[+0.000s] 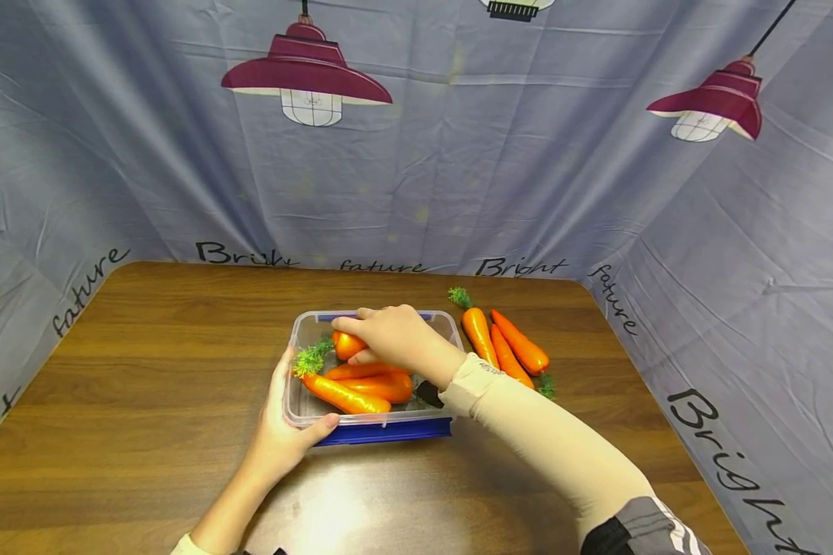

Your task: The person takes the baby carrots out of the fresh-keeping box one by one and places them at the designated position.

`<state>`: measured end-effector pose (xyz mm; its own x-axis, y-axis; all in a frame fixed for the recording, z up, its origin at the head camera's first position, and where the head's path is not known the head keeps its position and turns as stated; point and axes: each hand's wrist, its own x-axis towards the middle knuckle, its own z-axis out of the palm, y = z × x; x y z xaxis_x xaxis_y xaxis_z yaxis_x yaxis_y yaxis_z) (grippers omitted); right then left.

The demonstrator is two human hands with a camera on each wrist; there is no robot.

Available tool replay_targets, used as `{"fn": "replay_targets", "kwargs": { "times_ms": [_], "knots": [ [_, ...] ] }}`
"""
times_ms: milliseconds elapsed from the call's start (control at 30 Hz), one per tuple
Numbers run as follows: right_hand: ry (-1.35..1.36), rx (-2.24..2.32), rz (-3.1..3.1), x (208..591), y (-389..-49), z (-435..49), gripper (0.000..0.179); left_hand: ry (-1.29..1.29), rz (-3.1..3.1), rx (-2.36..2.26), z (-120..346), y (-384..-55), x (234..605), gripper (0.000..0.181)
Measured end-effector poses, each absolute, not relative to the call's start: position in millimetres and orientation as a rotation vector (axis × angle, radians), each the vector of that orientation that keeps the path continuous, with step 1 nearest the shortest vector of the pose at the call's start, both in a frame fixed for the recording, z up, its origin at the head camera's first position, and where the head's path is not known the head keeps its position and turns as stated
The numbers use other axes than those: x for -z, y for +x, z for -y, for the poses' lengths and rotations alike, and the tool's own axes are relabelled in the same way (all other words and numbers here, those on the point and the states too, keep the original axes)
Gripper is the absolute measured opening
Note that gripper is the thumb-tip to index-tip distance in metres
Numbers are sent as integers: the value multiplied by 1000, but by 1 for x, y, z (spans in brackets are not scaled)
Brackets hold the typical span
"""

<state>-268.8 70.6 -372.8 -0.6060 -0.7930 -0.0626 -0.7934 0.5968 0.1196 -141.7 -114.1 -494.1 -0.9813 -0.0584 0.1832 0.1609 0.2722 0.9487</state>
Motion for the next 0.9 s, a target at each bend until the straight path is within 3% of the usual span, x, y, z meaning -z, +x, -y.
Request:
{"fn": "replay_targets", "kwargs": {
  "times_ms": [467, 900],
  "knots": [
    [-1293, 32, -2766, 346, -274, -92, 70, -55, 2388, 1775, 113, -141, 494, 116],
    [-953, 279, -2887, 334, -280, -164, 71, -44, 2391, 1779, 113, -139, 493, 117]
  ]
}}
